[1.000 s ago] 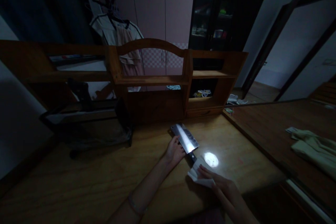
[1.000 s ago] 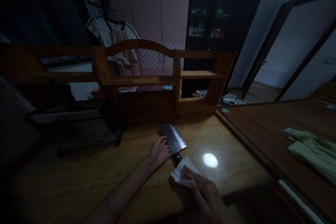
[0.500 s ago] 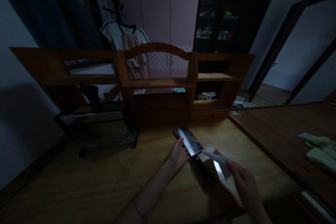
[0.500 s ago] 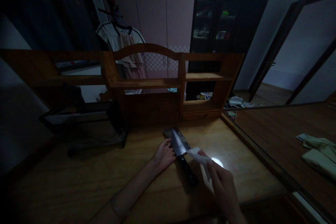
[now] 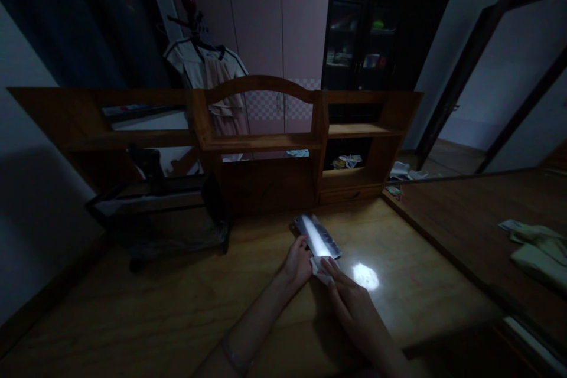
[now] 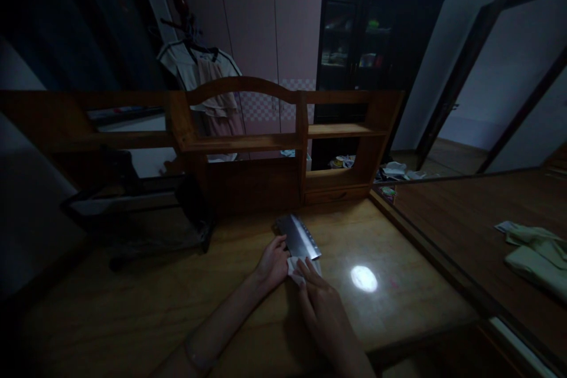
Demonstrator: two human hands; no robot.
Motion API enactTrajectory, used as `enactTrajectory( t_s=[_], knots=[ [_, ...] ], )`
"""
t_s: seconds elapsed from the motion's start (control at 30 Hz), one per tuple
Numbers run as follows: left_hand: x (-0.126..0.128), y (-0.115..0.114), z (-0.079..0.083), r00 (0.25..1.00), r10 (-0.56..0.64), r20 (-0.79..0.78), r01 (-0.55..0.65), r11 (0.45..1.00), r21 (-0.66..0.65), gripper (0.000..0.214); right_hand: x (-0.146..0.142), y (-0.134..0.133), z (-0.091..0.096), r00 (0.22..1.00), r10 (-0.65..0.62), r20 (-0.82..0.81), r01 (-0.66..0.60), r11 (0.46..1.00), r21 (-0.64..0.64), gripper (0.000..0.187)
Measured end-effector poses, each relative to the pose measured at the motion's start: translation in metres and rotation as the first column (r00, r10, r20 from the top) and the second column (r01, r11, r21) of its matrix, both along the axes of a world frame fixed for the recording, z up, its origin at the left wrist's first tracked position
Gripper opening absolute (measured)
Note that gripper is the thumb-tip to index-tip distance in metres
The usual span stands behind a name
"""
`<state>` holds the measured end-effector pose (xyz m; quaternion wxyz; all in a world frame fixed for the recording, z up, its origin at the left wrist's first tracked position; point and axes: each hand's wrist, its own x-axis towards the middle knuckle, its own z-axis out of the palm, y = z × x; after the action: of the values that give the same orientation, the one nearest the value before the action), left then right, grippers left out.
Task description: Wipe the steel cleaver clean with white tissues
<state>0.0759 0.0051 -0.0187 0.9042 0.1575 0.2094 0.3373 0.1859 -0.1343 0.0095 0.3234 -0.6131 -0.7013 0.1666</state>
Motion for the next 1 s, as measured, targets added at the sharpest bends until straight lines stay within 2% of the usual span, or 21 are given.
enactTrajectory(
  t_s=[0.17,0.3,0.53,0.67,0.73,0.8,0.9,1.0],
  knots=[
    [0.002,0.0,-0.001,0.999,0.027,-0.022,-0.026,1.0,0.013,0.018,0.003,-0.006,0.001,1.0,0.006,-0.015,-0.005,1.0,0.015,0.041],
    [0.005,0.0,-0.009,0.997,0.037,-0.066,-0.034,0.999,0.043,0.015,0.007,-0.01,-0.001,1.0,0.005,-0.028,-0.004,0.999,0.037,0.041],
    [0.009,-0.003,-0.02,0.992,0.091,-0.089,-0.077,0.987,0.142,0.048,0.022,-0.034,-0.009,0.997,0.075,0.027,-0.075,0.997,0.003,0.042],
    [0.008,-0.002,-0.023,0.993,0.095,-0.077,-0.081,0.983,0.164,0.054,0.03,-0.046,0.004,0.997,0.077,0.021,-0.075,0.995,-0.06,0.039],
    [0.007,-0.001,-0.025,0.994,0.091,-0.067,-0.078,0.982,0.173,0.056,0.032,-0.046,0.014,0.999,0.038,0.019,-0.036,0.993,-0.112,0.036],
    [0.007,0.0,-0.027,0.995,0.085,-0.054,-0.073,0.98,0.186,0.058,0.034,-0.041,0.024,0.999,-0.043,0.032,0.047,0.989,-0.139,0.042],
    [0.007,0.0,-0.028,0.995,0.086,-0.058,-0.072,0.976,0.204,0.057,0.031,-0.028,0.034,0.985,-0.17,0.024,0.171,0.982,-0.085,0.049],
    [0.007,0.0,-0.027,0.989,0.089,-0.119,-0.062,0.975,0.214,0.053,0.019,-0.011,0.036,0.989,-0.137,-0.057,0.137,0.991,-0.001,0.045]
  ],
)
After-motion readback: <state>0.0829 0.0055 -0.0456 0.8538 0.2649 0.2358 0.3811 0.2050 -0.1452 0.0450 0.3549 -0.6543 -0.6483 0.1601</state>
